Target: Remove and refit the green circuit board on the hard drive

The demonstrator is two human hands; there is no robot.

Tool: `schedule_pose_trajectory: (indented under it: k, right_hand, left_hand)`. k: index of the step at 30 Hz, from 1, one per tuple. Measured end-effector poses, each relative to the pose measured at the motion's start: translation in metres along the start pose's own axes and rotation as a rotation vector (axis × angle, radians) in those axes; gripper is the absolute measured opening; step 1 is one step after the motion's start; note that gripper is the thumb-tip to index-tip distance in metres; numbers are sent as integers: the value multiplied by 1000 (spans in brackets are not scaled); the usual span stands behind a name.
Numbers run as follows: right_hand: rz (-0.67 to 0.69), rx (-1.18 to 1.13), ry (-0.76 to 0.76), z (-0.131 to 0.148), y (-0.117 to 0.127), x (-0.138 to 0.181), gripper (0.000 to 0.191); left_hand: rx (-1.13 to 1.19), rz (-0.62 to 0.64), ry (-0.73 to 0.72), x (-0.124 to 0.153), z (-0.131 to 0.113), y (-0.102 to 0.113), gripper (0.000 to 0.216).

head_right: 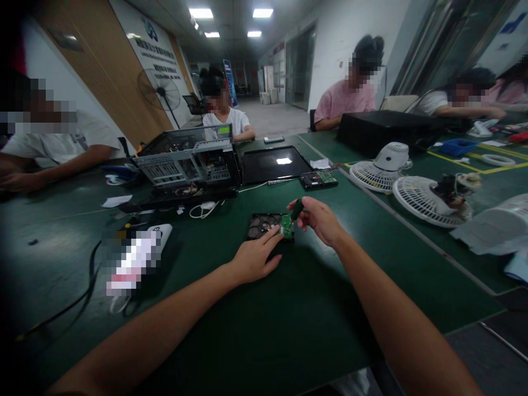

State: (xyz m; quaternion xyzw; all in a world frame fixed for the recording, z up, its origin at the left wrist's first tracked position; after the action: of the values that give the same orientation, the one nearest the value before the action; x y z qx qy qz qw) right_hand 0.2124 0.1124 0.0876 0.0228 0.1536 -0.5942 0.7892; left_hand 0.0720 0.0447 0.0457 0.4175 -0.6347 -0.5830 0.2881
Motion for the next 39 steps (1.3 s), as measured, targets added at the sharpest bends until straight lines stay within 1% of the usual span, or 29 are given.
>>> schedule_pose_trajectory:
  k: [3, 8, 10, 15, 22, 29, 33, 39]
  right_hand:
    - [7, -36, -18, -2, 0, 0, 40]
    - [1, -20, -11, 1, 0, 0, 29]
    - [0, -25, -2, 3, -2, 0, 27]
    - [10, -16, -4, 2, -5, 1, 30]
    - [26, -95, 16, 0, -4, -2, 36]
    - [3, -37, 9, 2, 0, -1, 25]
    - [-14, -14, 1, 0, 1, 0, 31]
    - [3, -80, -15, -6, 0, -1, 36]
  left_hand:
    - [1, -3, -2, 0, 0, 0, 63]
    - [2, 3, -4, 0, 0, 1, 64]
    - [0, 4, 0, 0, 1, 1, 64]
    - [7, 1, -7, 0, 0, 2, 63]
    - [3, -8, -7, 0, 0, 1, 64]
    - [-5, -18, -9, 0, 0, -1, 63]
    - [4, -24, -12, 0, 0, 0, 63]
    - [5, -27, -15, 1, 0, 1, 63]
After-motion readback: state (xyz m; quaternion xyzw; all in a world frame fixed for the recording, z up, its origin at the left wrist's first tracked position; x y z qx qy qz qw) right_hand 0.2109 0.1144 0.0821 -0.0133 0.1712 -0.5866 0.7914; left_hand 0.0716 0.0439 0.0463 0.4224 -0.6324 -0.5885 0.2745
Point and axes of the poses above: each hand's wrist, its own x-axis away from the middle knuckle, its own y-axis out of the back of the hand, z = x × y, the point moved 10 cm from there along -x, towards the middle knuckle, and after that the axes turned 10 degrees about y, right-handed, at the moved point
